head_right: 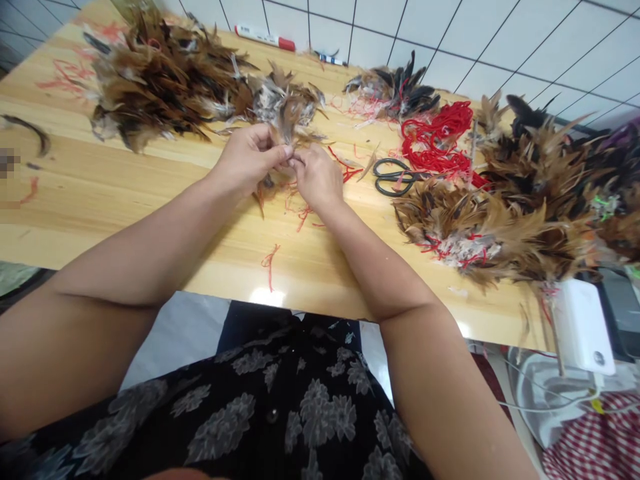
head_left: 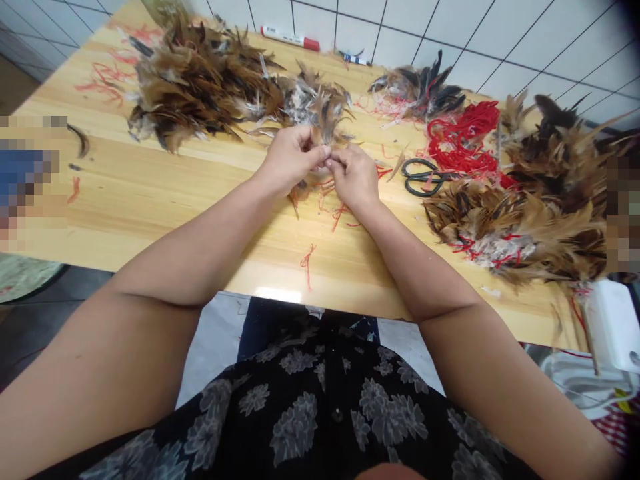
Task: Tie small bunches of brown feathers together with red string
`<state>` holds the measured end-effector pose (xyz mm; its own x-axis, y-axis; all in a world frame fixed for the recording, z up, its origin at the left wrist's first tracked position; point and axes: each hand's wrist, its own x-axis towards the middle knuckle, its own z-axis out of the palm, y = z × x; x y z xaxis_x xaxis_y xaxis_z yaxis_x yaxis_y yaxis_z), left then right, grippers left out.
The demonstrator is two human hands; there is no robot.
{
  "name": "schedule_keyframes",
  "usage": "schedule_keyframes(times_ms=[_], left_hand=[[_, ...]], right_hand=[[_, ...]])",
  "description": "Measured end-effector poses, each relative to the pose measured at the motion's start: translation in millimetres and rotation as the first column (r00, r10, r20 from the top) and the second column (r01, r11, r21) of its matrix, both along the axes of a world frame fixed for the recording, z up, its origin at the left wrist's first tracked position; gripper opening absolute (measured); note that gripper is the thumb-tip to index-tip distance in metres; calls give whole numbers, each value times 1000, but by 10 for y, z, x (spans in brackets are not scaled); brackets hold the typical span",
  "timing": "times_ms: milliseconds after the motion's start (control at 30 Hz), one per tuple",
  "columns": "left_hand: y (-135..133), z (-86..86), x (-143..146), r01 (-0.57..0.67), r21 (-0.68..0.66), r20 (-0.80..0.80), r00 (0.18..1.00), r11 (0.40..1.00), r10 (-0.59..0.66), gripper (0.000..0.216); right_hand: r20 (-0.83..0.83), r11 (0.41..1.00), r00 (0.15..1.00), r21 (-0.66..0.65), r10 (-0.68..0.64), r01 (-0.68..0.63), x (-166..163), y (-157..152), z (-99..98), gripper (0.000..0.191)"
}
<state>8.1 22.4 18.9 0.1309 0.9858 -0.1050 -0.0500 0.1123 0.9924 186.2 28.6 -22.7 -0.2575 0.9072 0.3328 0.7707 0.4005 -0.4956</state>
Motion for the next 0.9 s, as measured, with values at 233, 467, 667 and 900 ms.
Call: schedule_keyframes(times_ms=[233,467,667,900], left_hand=[[-50,298,12,-150,-56,118,981,987,156,50],[-44,321,13,-110,-86,101,988,990,118,52],[47,124,-37,-55,8,-18,998,998,55,43],[-4,73,-57,40,58,-63,997,998,-36,32]], right_hand=[[-295,997,954,-35,61,-74,130,283,-225,43],[-447,979,890,-123,90,-160,135,258,-197,72],[-498,956,855,-155,143,-250,141,253,-147,71],[-471,945,863,-157,182,-285,156,285,-173,56]])
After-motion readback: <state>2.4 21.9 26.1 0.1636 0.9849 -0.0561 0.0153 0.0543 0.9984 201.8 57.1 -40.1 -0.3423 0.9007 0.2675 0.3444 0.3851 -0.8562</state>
